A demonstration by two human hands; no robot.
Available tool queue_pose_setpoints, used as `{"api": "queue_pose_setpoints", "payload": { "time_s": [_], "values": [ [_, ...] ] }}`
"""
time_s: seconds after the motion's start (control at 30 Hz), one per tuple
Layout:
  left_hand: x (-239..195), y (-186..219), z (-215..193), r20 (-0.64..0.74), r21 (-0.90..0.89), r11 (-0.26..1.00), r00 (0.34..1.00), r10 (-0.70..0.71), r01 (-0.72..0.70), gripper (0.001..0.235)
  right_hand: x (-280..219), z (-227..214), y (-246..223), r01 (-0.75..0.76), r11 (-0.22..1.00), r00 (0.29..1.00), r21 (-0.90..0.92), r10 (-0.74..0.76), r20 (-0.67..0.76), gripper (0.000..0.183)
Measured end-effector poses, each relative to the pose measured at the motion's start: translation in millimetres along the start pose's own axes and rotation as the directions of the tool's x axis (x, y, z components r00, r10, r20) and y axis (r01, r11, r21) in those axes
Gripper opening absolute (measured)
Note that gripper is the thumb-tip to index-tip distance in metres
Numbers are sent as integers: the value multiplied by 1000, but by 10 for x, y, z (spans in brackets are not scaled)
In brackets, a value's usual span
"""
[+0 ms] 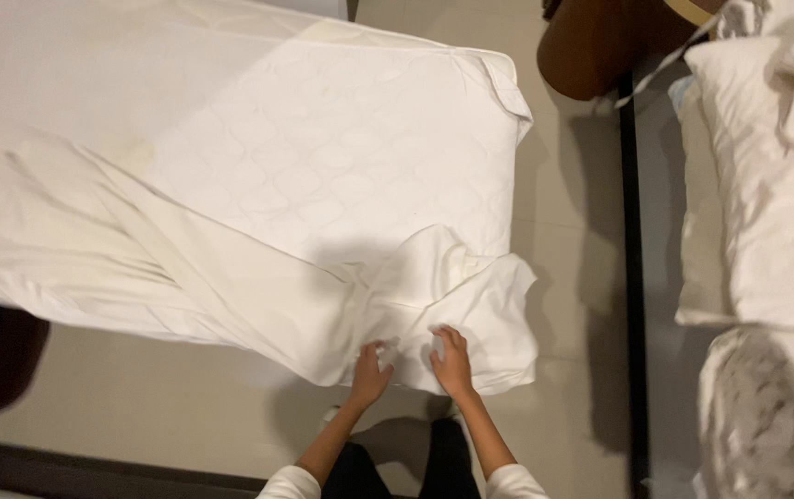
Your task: The person folds a white bedsheet by hand on a mattress, smoothing it out and then rolling it into a bundle.
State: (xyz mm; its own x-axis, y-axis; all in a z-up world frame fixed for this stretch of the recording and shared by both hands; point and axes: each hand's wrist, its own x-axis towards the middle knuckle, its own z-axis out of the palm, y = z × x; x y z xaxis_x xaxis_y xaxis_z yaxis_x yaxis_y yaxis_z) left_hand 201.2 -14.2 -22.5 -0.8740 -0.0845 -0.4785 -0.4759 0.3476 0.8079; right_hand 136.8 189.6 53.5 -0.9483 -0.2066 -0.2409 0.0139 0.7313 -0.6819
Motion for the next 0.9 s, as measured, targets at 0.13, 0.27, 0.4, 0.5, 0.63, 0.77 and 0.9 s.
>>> {"api": "queue_pose_setpoints", "payload": {
  "time_s": [0.13,0.27,0.4,0.5,0.63,0.77,0.9],
  "values": [
    [157,837,432,-177,-114,992,982,-70,51,77,628,-475,207,153,984,983,-89,-142,117,46],
    [540,852,1021,-188,-104,984,969,-161,144,83,1341,-535,561,431,890,884,-149,-384,267,47],
    [692,663,1555,-78,22,972,969,-233,235,76,1897,-472,454,546,801,815,-244,-441,376,54],
    [837,359,1875,-149,114,974,972,-180,197,47,2088,-547,94,601,730,773,-324,-428,469,66],
    [734,301,2069,-224,90,996,975,-2,23,37,2407,-365,293,689,623,701,-370,-444,557,88],
    [865,406,2067,-299,41,999,954,0,13,29,2873,13,764,711,458,698,-533,-368,614,57],
    [685,1032,2306,-524,-59,986,836,-163,155,12,2890,-14,1832,744,390,662,-542,-331,672,12]
  ]
}}
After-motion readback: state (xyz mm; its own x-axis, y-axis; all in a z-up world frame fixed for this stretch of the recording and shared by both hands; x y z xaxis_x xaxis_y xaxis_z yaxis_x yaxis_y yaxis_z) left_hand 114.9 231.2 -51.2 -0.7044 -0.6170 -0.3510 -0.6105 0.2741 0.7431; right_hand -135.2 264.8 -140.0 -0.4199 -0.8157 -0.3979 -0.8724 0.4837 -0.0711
